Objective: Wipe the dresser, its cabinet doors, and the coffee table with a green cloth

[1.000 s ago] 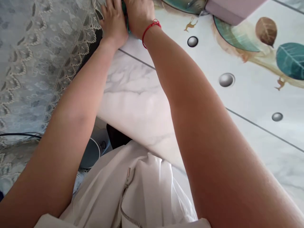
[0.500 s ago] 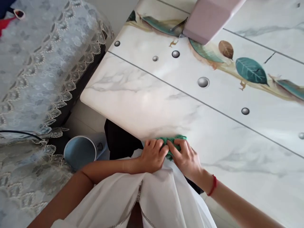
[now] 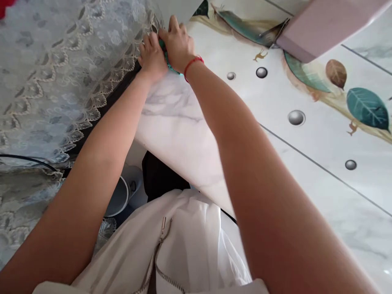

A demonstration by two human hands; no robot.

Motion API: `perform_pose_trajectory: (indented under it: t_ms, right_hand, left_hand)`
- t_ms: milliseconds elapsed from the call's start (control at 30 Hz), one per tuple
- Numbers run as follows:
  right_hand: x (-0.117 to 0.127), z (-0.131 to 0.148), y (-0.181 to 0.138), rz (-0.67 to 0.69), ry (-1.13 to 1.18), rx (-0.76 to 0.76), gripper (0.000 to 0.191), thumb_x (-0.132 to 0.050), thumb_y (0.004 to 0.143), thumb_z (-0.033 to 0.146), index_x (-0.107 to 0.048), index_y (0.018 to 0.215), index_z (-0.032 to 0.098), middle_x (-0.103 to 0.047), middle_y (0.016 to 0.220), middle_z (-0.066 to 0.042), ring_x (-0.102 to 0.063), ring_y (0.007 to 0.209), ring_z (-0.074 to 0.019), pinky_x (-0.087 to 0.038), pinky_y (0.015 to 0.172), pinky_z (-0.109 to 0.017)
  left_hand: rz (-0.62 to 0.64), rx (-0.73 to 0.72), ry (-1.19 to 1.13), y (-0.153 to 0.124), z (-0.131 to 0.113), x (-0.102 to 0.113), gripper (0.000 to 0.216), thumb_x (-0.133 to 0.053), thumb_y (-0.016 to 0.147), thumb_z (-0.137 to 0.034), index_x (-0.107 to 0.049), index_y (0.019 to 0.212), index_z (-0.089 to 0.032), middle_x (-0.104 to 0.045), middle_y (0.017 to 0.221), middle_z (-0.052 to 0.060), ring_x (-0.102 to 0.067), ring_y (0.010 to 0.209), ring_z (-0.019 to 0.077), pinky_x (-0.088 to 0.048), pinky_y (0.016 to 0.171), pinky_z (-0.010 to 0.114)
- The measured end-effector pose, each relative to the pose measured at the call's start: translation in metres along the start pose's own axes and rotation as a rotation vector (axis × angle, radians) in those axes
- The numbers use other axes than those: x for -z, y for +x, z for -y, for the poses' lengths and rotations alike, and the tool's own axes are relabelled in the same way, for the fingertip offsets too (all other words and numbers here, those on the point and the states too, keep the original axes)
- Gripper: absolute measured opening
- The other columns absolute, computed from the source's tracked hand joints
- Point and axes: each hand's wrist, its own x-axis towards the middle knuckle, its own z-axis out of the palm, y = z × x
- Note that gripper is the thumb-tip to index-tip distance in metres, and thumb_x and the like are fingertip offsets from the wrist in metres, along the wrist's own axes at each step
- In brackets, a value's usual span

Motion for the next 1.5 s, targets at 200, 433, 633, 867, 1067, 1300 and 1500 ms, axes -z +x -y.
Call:
perform_pose_trajectory:
  t_ms: [200, 433, 633, 867, 1067, 1300, 1500]
  right_hand:
    - [-0.012, 0.003, -0.088, -0.013, 0.089, 0.084, 0.045, -0.03, 0.11, 0.017, -0.056, 0.144, 0.006, -0.043, 0.156, -0.014, -0.049, 0.141, -0.0284, -0.049, 0.108, -0.041]
    - [-0.019, -0.069, -0.385, -0.044, 0.111, 0.16, 0.037, -0.046, 0.094, 0.014, -0.073, 0.116, 0.024, -0.062, 0.106, -0.012, -0.063, 0.093, -0.0233, -0.047, 0.06, -0.029]
    - [-0.026, -0.097, -0.456, -0.235, 0.001, 0.02, 0.049, -0.052, 0.087, 0.016, -0.063, 0.13, 0.037, -0.061, 0.099, -0.013, -0.064, 0.074, -0.026, -0.044, 0.045, -0.033]
    - [-0.032, 0.069, -0.154, 0.156, 0.035, 0.502, 0.046, -0.026, 0.113, 0.03, -0.055, 0.148, 0.02, -0.049, 0.152, -0.012, -0.053, 0.139, -0.0269, -0.059, 0.099, -0.038]
    - [-0.021, 0.162, -0.064, 0.258, 0.015, 0.571, 0.05, -0.02, 0.106, 0.016, -0.05, 0.145, 0.004, -0.032, 0.163, -0.012, -0.039, 0.153, -0.0279, -0.038, 0.122, -0.05]
    - [-0.022, 0.089, -0.18, 0.162, 0.069, 0.572, 0.053, -0.02, 0.11, 0.019, -0.058, 0.146, 0.026, -0.049, 0.15, -0.012, -0.055, 0.131, -0.0278, -0.057, 0.092, -0.034]
    - [-0.029, -0.036, -0.387, 0.019, 0.162, 0.369, 0.044, -0.041, 0.099, 0.011, -0.079, 0.111, 0.03, -0.064, 0.102, -0.01, -0.062, 0.089, -0.0197, -0.052, 0.066, -0.03]
  left_hand:
    - [-0.005, -0.079, -0.03, -0.106, 0.007, -0.001, 0.042, -0.033, 0.107, -0.018, -0.046, 0.146, -0.024, -0.039, 0.168, 0.011, -0.035, 0.153, 0.0307, -0.037, 0.126, 0.059]
    - [0.116, -0.52, 0.048, -0.367, -0.067, -0.032, 0.027, -0.046, 0.101, -0.012, -0.062, 0.121, -0.015, -0.069, 0.116, 0.018, -0.065, 0.1, 0.0283, -0.051, 0.085, 0.041]
    - [0.28, -0.783, -0.094, -0.389, -0.1, -0.049, 0.026, -0.05, 0.1, -0.013, -0.064, 0.121, -0.023, -0.066, 0.105, 0.011, -0.06, 0.089, 0.0241, -0.045, 0.072, 0.036]
    - [-0.066, 0.069, 0.014, -0.23, 0.093, 0.009, 0.031, -0.042, 0.103, -0.018, -0.047, 0.133, -0.019, -0.053, 0.142, 0.016, -0.046, 0.132, 0.0313, -0.04, 0.115, 0.051]
    - [-0.107, 0.176, -0.034, -0.138, 0.204, 0.022, 0.027, -0.046, 0.099, -0.02, -0.035, 0.123, -0.026, -0.048, 0.144, 0.008, -0.037, 0.136, 0.0179, -0.032, 0.122, 0.051]
    - [-0.203, -0.003, -0.083, -0.271, 0.103, 0.001, 0.026, -0.038, 0.101, -0.016, -0.037, 0.128, -0.019, -0.051, 0.131, 0.017, -0.05, 0.129, 0.0231, -0.042, 0.119, 0.048]
    - [0.179, -0.466, -0.121, -0.404, -0.014, -0.05, 0.015, -0.051, 0.097, -0.013, -0.055, 0.11, -0.02, -0.062, 0.098, 0.01, -0.062, 0.092, 0.0227, -0.057, 0.086, 0.04]
